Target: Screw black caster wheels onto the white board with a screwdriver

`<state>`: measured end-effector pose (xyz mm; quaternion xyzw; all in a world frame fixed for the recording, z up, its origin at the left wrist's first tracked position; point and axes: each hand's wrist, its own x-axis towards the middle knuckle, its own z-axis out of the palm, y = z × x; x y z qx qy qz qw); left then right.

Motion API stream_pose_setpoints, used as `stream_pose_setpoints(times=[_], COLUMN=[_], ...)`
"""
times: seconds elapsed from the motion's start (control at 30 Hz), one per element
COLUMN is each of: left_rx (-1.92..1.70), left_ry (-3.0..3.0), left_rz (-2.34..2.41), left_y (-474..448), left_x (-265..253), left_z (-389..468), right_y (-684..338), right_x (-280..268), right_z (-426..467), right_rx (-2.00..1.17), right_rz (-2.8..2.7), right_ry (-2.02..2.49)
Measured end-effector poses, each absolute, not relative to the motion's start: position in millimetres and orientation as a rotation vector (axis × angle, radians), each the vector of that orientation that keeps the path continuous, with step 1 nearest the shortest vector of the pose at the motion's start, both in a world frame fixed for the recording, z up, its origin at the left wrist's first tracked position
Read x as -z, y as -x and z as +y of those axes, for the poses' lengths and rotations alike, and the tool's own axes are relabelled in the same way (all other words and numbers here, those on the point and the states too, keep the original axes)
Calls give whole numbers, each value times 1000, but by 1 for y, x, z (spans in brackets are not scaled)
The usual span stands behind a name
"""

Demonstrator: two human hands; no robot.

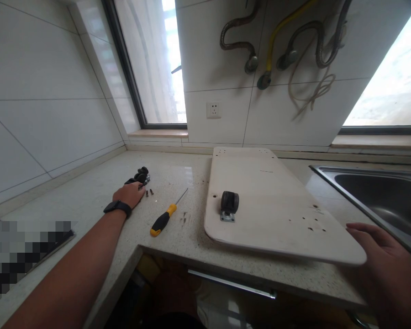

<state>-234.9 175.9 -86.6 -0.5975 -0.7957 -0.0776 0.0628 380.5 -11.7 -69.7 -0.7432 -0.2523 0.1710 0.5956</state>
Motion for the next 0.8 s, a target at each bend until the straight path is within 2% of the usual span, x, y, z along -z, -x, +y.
stream_pose_setpoints(times=[0.53, 0.8], left_rx=[331, 617], left_ry=[1763, 1828], left_rz=[-2372, -2241], left_y=[241, 228], left_x=[89, 75], left_z=[175, 160], right_y=[-379, -379], right_x=[59, 69], right_z=[-12, -10], right_rx=[-478, -381], right_rz=[-485, -496], right_ry=[1717, 1663])
